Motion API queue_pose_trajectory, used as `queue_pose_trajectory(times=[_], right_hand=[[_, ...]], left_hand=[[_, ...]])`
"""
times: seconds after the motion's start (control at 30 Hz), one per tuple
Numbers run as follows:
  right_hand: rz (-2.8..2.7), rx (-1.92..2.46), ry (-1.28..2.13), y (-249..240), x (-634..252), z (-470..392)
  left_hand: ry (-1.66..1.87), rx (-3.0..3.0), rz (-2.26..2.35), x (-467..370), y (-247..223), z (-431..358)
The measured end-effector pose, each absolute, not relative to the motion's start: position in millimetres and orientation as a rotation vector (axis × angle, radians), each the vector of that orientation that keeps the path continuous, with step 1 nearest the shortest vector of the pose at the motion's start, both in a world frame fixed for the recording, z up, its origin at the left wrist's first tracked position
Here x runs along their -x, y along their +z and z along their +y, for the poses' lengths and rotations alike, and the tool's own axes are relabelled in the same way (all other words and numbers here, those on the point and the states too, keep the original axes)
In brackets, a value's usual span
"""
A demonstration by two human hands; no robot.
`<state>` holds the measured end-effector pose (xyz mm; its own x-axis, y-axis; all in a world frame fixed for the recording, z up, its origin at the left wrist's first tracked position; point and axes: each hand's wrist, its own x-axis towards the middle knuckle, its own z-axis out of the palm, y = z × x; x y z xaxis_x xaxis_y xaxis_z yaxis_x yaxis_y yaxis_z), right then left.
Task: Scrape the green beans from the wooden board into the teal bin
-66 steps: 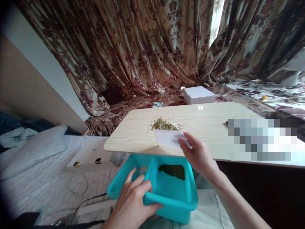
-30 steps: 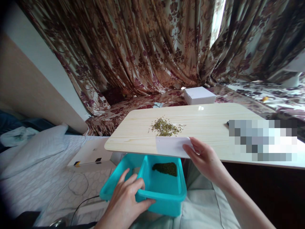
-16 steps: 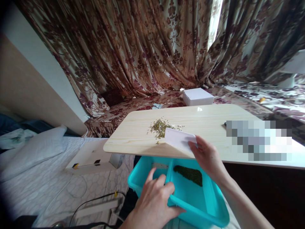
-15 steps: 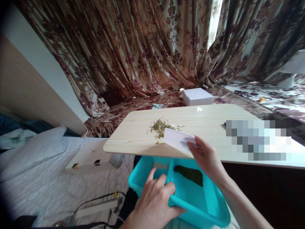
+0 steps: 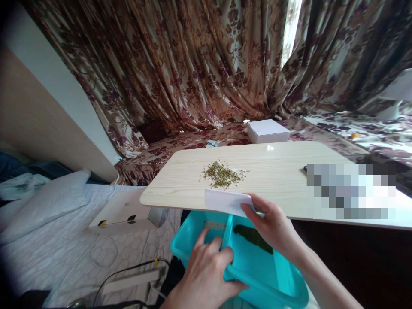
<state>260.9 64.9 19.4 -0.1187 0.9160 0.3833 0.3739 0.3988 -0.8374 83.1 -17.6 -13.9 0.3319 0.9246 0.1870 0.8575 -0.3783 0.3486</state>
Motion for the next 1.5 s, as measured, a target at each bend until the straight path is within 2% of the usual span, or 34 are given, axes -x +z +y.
queue_pose_trajectory(times=[0.17, 0.43, 0.63, 0.97, 1.5], right_hand=[[-1.489, 1.178, 0.580, 28.2, -280.6, 77.7], [-1.511, 1.220, 0.409, 19.7, -289.4, 96.3], [-1.522, 1.208, 0.432, 8.3, -290.1, 108.5], [-1.545, 1.229, 0.442, -3.7, -287.4, 119.3], [-1.599, 1.231, 0.438, 6.6, -290.6, 97.4]], left_hand=[[0.559, -2.355, 1.681, -48.1, -15.3, -24.8], [0.525, -2.509, 1.735, 10.2, -22.3, -32.7], [0.608, -2.428, 1.884, 0.5, -21.8, -34.7], [0.596, -2.420, 1.865, -2.8, -20.5, -34.1], [0.621, -2.439, 1.841, -4.2, -19.0, -33.8]])
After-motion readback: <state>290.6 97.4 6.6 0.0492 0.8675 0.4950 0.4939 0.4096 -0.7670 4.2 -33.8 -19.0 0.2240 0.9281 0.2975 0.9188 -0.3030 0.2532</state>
